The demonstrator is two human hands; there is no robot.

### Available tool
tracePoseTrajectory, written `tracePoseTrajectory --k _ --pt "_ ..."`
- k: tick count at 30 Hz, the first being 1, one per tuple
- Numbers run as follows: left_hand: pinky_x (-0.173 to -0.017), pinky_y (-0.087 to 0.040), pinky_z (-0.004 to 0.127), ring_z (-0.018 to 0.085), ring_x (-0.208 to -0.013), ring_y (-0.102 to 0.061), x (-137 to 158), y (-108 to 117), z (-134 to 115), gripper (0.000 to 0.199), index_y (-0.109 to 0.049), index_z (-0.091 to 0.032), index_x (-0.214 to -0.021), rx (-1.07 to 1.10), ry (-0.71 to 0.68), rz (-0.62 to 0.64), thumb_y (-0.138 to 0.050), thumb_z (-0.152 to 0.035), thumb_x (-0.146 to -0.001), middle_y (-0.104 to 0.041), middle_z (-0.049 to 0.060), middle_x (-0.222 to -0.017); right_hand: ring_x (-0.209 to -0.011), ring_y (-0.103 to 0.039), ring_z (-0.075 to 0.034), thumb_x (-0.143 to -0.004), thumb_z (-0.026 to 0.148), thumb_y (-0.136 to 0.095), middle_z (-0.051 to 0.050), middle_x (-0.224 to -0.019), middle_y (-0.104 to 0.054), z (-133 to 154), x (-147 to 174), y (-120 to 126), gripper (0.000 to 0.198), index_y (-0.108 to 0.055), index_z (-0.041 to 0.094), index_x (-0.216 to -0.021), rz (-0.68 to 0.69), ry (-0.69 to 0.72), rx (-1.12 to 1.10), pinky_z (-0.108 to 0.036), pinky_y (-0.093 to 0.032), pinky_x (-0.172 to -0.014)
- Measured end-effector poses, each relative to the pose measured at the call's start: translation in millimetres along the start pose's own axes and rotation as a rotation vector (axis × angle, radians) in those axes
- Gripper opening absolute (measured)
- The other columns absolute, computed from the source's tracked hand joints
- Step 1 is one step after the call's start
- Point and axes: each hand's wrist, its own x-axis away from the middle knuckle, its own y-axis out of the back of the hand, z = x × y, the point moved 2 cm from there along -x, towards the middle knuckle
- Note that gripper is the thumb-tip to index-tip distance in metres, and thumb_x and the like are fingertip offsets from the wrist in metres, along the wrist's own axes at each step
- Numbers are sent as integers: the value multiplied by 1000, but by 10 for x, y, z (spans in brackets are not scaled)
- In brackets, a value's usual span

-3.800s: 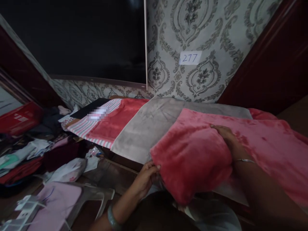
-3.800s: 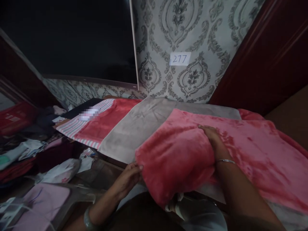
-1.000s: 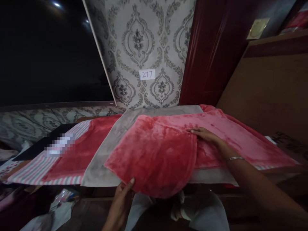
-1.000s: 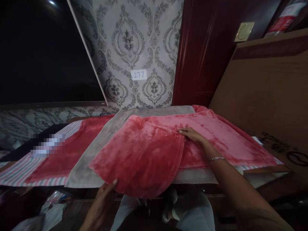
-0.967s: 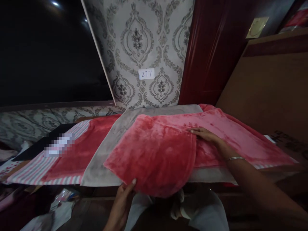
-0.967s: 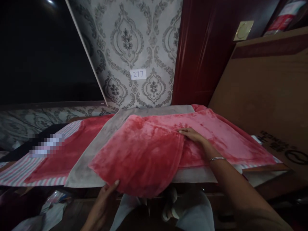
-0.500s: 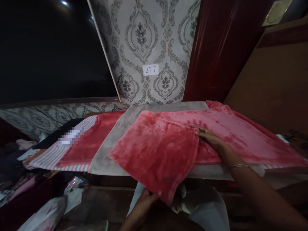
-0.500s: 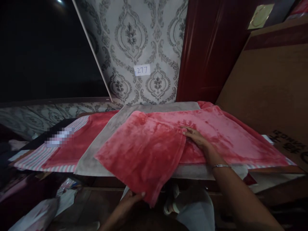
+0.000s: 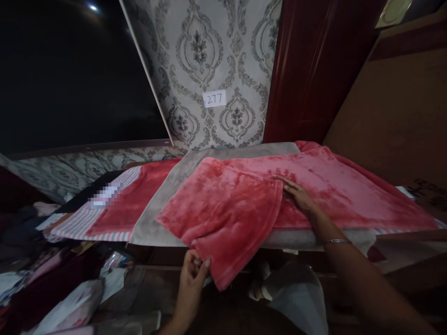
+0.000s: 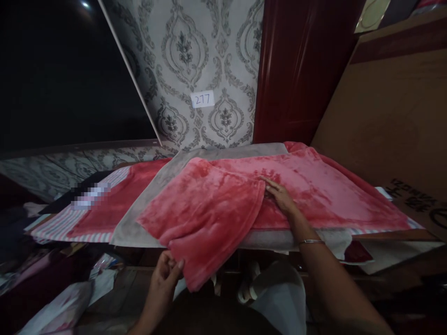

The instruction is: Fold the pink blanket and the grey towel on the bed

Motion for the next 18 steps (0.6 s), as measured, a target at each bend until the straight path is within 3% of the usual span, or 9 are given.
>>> tracePoseTrajectory --k 2,5,7,10,14,18 --pt "-61 -45 18 10 -61 -57 13 -53 -76 34 -61 -22 -85 -28 -93 -71 -89 -32 -68 -60 -6 -68 -82 -69 -21 -83 47 -59 -3 -91 -74 -17 3 12 75 -46 23 -152 -11 6 -5 -38 -56 -88" --pt "-81 -51 24 20 -90 -67 52 -177 -207 41 -68 -24 -102 -37 -107 -92 -88 -23 -66 -73 1 -92 -77 -66 -19 -82 40 -58 -1 -85 -72 -17 5 -1 78 -41 20 -155 -21 44 30 -38 -56 -87" --pt "-96 -48 27 26 -112 -65 72 -230 -289 35 -73 -21 -101 -42 -71 -50 -84 -17 -67 -75 7 -105 -85 -67 -20 -80 36 -58 -2 -94 -73 -3 9 -37 81 -38 19 -156 11 89 83 -39 -55 -92" --pt "-109 -40 28 30 -125 -59 42 -225 -355 31 -79 -18 -97 -40 -49 70 -76 -6 -68 -75 11 -113 -108 -65 -24 -76 31 -58 -6 -120 -71 18 23 -109 85 -36 21 -157 57 147 171 -42 -50 -102" --pt "-111 -39 34 31 -119 -61 -132 -175 -383 42 -80 -21 -103 -282 -256 198 -76 -5 -64 -74 12 -117 -136 -50 -27 -74 32 -59 -7 -148 -54 33 43 -185 75 -49 23 -148 18 250 298 -43 -38 -116" --pt "-89 -48 40 29 -84 -63 -267 -283 -476 24 -81 -24 -94 -536 -545 347 -79 -18 -71 -75 13 -84 -135 -51 -29 -73 37 -58 -9 -144 -58 16 67 -203 67 -59 24 -139 -12 354 444 -47 -37 -117"
